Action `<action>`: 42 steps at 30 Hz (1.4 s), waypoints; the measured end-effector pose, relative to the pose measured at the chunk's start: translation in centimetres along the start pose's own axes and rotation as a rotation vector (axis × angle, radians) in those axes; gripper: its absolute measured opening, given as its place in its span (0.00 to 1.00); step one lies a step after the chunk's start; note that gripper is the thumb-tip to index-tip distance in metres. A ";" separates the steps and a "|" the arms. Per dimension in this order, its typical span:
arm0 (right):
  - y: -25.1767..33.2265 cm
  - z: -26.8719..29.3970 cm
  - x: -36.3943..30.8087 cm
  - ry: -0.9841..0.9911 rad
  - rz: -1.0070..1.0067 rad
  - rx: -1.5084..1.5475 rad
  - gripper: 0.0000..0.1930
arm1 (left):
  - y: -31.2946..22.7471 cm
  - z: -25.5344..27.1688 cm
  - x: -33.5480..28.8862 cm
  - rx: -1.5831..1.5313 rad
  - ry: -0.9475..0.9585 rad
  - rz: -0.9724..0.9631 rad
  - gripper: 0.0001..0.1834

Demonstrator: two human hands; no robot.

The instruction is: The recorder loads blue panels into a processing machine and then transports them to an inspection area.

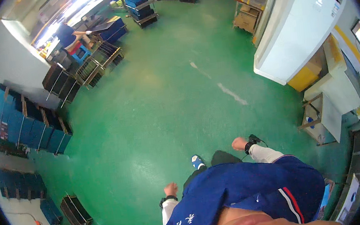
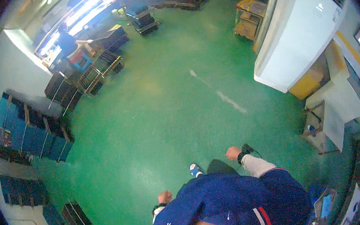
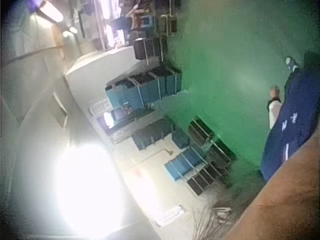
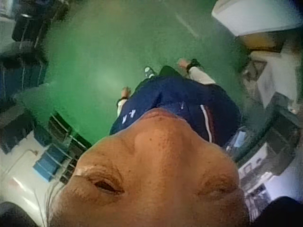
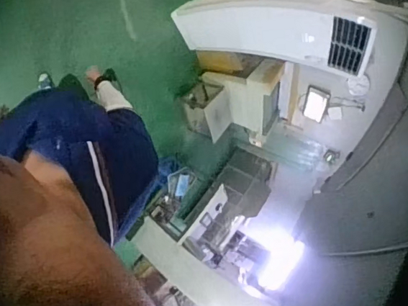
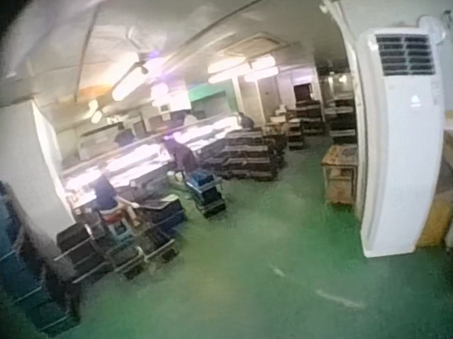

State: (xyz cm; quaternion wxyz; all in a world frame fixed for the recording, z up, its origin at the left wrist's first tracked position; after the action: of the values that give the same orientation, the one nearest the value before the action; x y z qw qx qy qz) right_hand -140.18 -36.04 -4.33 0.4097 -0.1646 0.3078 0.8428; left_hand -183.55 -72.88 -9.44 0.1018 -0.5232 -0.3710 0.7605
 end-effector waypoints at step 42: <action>2.6 42.1 63.8 -0.056 0.248 -0.626 0.08 | -57.2 4.7 65.6 0.623 0.277 -0.403 0.15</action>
State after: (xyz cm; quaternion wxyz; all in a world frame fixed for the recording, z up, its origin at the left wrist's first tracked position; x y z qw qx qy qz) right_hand -182.19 27.88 -5.27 0.2420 -0.2204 0.0402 0.9440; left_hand -229.36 0.90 -17.48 0.4521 -0.4816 -0.2004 0.7235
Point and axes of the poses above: each hand's wrist, its own x-axis towards the middle knuckle, its own z-axis out of the back of the hand, y = z × x, the point moved 4 cm from there along x, towards the middle knuckle, and after that the axes turned 10 degrees about -x, right-handed, at the moved point
